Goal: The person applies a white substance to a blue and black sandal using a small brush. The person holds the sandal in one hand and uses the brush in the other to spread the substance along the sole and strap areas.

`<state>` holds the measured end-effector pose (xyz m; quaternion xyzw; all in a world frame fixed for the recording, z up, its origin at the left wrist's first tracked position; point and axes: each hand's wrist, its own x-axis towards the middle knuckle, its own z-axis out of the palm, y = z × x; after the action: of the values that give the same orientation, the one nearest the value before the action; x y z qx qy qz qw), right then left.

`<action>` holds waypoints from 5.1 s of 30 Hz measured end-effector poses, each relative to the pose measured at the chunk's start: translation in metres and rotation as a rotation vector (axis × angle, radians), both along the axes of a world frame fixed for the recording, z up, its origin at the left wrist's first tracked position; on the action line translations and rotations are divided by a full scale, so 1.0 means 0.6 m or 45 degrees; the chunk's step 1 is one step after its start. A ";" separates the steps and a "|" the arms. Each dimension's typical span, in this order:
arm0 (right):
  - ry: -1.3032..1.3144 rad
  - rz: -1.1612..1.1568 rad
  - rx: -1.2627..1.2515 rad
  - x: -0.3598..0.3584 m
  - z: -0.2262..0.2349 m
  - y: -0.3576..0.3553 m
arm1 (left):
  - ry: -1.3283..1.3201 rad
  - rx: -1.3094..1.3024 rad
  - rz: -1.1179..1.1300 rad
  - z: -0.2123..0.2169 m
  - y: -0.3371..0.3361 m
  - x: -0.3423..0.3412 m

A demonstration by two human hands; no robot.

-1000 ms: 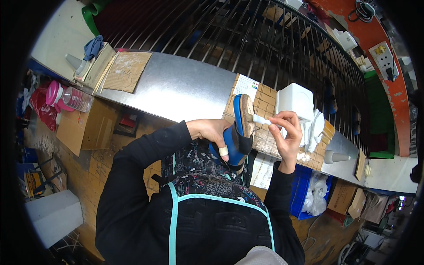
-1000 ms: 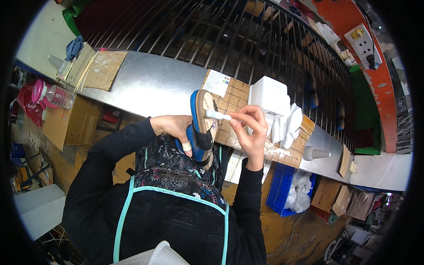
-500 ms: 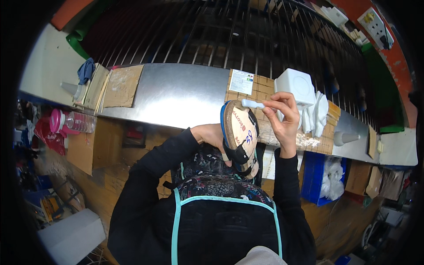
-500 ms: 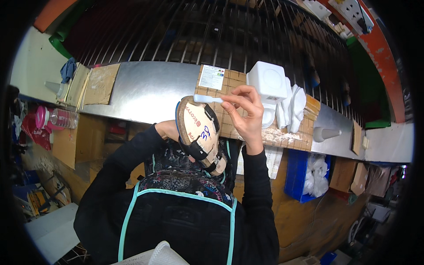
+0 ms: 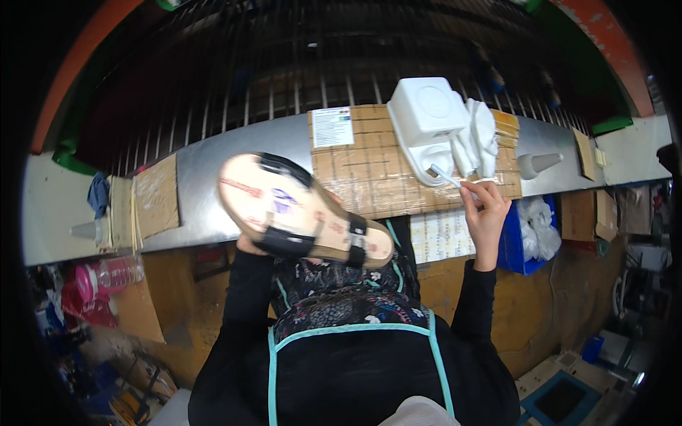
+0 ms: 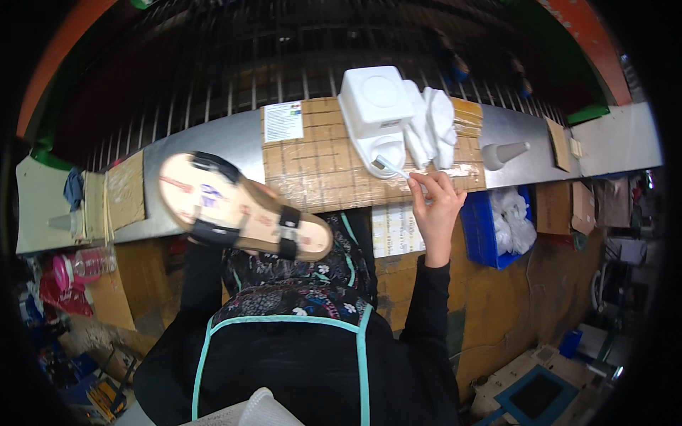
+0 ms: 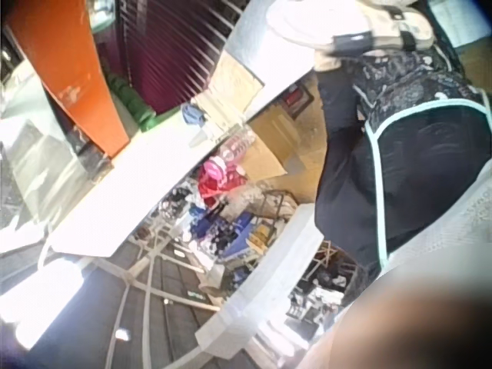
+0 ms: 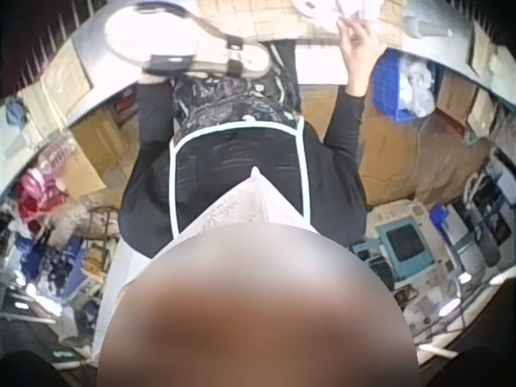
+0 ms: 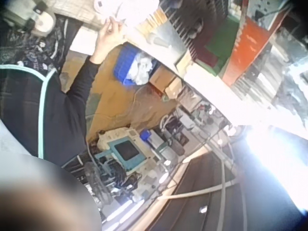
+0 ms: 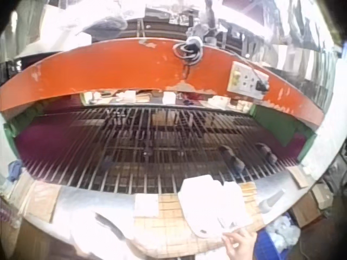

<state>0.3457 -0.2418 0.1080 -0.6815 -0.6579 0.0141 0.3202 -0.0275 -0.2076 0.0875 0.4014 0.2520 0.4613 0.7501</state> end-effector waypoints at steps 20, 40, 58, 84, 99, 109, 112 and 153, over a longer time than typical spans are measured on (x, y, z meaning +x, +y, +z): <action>-0.515 -0.066 0.222 0.006 -0.021 0.034 | -0.827 -0.259 -0.145 0.000 -0.018 -0.005; 0.325 -0.134 0.065 0.065 -0.064 0.033 | -0.489 -0.392 0.219 0.038 -0.016 0.046; 0.050 0.022 0.510 -0.083 0.055 0.014 | 0.325 -0.095 0.137 0.000 -0.006 0.117; 0.765 0.449 0.214 -0.215 0.062 0.052 | 0.939 0.591 0.547 0.007 -0.045 0.081; 0.851 0.617 0.249 -0.195 0.049 0.075 | 1.099 0.724 0.641 0.018 -0.050 0.081; 0.843 0.602 0.243 -0.182 0.043 0.078 | 1.116 0.786 0.691 0.022 -0.047 0.088; 0.830 0.624 0.236 -0.175 0.040 0.077 | 1.124 0.783 0.690 0.024 -0.047 0.089; 0.674 0.610 0.378 -0.164 0.045 0.081 | 1.062 0.652 0.565 0.028 -0.048 0.088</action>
<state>0.2470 -0.1932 0.1349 -0.4275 -0.6880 0.1686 0.5617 0.0251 -0.2364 0.1040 0.6579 0.4867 0.4568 0.3488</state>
